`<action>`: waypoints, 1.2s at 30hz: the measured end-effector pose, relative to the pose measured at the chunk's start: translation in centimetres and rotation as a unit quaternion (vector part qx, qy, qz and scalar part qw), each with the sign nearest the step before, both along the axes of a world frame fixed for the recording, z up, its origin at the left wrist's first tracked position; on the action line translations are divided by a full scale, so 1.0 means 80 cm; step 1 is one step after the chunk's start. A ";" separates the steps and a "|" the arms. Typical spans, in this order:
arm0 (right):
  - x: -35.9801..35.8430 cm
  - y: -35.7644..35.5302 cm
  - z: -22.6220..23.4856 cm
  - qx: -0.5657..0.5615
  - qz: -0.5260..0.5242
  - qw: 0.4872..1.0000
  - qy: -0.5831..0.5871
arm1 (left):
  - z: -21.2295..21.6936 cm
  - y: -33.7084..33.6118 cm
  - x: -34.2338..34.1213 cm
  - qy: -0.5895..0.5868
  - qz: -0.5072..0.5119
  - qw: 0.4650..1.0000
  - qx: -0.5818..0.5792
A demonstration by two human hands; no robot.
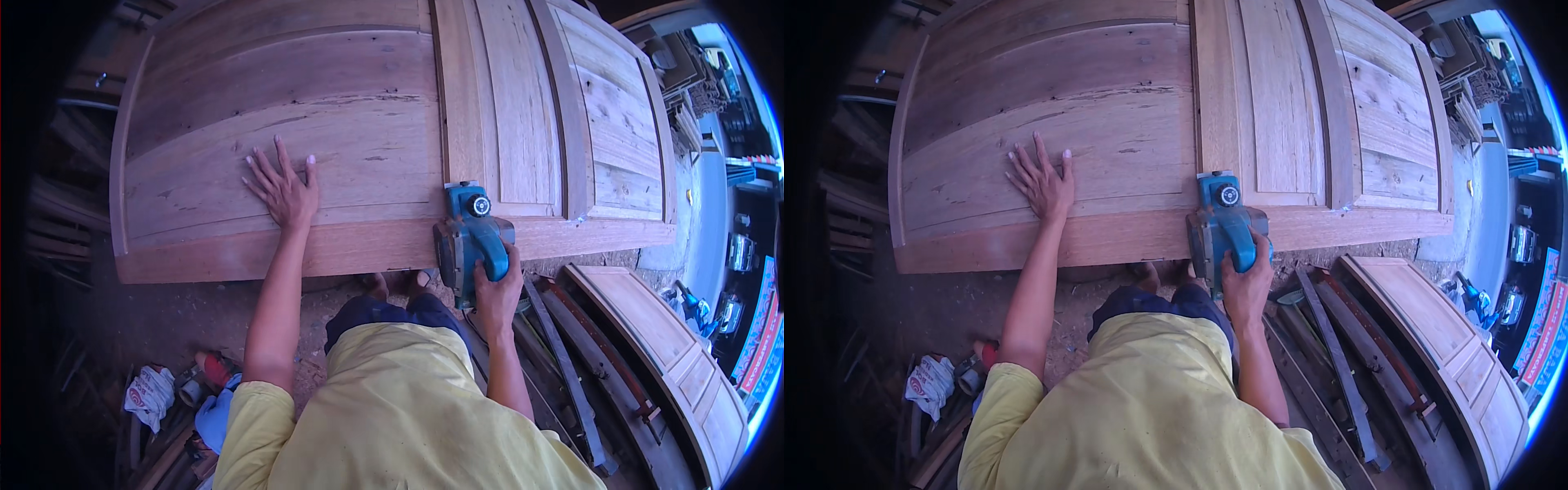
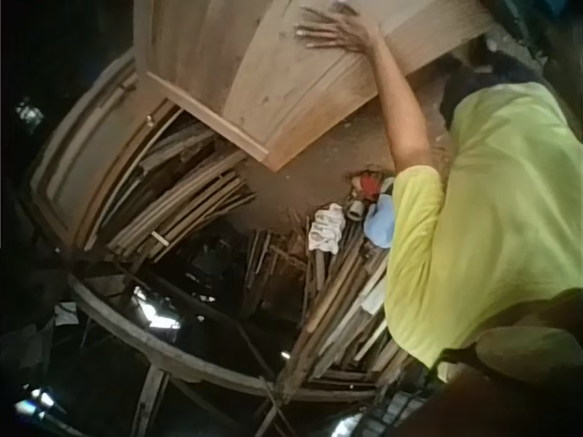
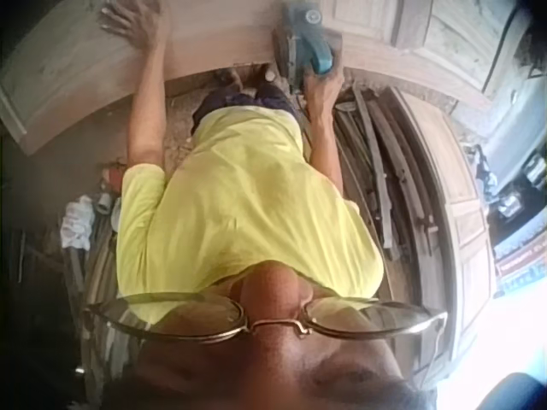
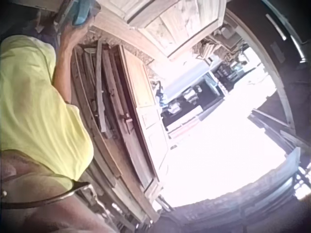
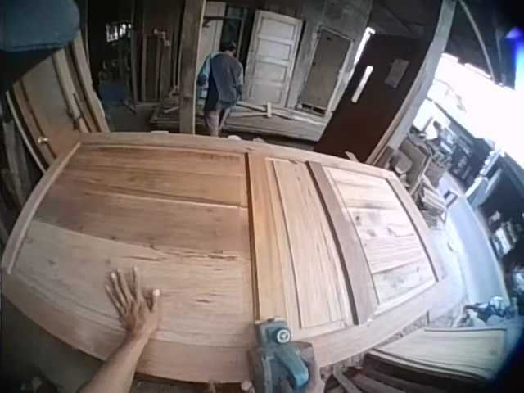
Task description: The person uses an electric power sander to smooth the surface and edges of a large wooden door, moving the tool in long strokes across the wood and occasionally checking the surface by hand.
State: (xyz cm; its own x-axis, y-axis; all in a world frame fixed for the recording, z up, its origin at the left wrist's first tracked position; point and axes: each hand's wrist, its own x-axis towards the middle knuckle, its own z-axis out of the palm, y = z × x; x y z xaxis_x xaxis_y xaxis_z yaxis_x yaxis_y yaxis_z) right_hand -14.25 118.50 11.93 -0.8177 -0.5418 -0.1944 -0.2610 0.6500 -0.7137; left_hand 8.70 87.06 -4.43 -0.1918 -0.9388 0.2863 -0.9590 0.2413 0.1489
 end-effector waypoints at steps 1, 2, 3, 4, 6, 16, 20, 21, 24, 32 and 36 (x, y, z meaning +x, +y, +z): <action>-0.004 -0.010 -0.001 -0.007 -0.005 1.000 -0.008 | 0.002 -0.001 -0.001 -0.005 0.003 1.000 0.011; -0.010 -0.025 -0.005 0.000 -0.005 1.000 0.013 | 0.003 -0.001 -0.002 -0.006 0.005 1.000 0.015; -0.017 -0.041 -0.009 -0.002 0.002 0.999 0.040 | 0.005 0.000 -0.002 -0.007 0.008 1.000 0.019; -0.025 -0.057 -0.014 0.004 0.002 0.998 0.062 | 0.006 0.000 -0.003 -0.001 0.008 1.000 0.020; -0.047 -0.094 -0.023 -0.028 0.006 0.997 0.076 | 0.006 0.000 -0.002 0.008 0.006 1.000 0.024; -0.073 -0.067 -0.026 -0.001 0.006 0.999 0.037 | 0.000 0.000 0.000 0.003 0.007 1.000 0.010; -0.014 0.027 -0.006 0.016 -0.013 0.999 0.036 | -0.002 -0.002 0.000 0.010 0.003 1.000 0.011; -0.007 0.036 -0.005 0.010 -0.018 0.999 0.031 | -0.002 0.000 0.000 0.014 0.001 1.000 0.013; -0.016 0.021 -0.009 -0.001 -0.023 0.999 0.032 | 0.000 0.000 -0.001 0.005 0.007 1.000 0.015; -0.121 -0.156 -0.032 -0.039 0.035 0.995 0.086 | -0.005 -0.003 0.004 0.002 -0.009 1.000 0.010; -0.183 -0.246 -0.048 -0.055 0.050 0.992 0.105 | -0.005 -0.003 0.018 0.081 -0.051 0.995 0.020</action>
State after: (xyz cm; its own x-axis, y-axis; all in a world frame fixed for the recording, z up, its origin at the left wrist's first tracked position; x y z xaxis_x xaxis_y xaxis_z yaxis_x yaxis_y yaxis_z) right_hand -28.91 98.84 8.09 -0.7753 -0.6304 0.0387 -0.4701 0.5351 -0.7020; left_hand 10.12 86.79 -4.84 -0.2403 -0.9283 0.2837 -0.8924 0.3263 0.3117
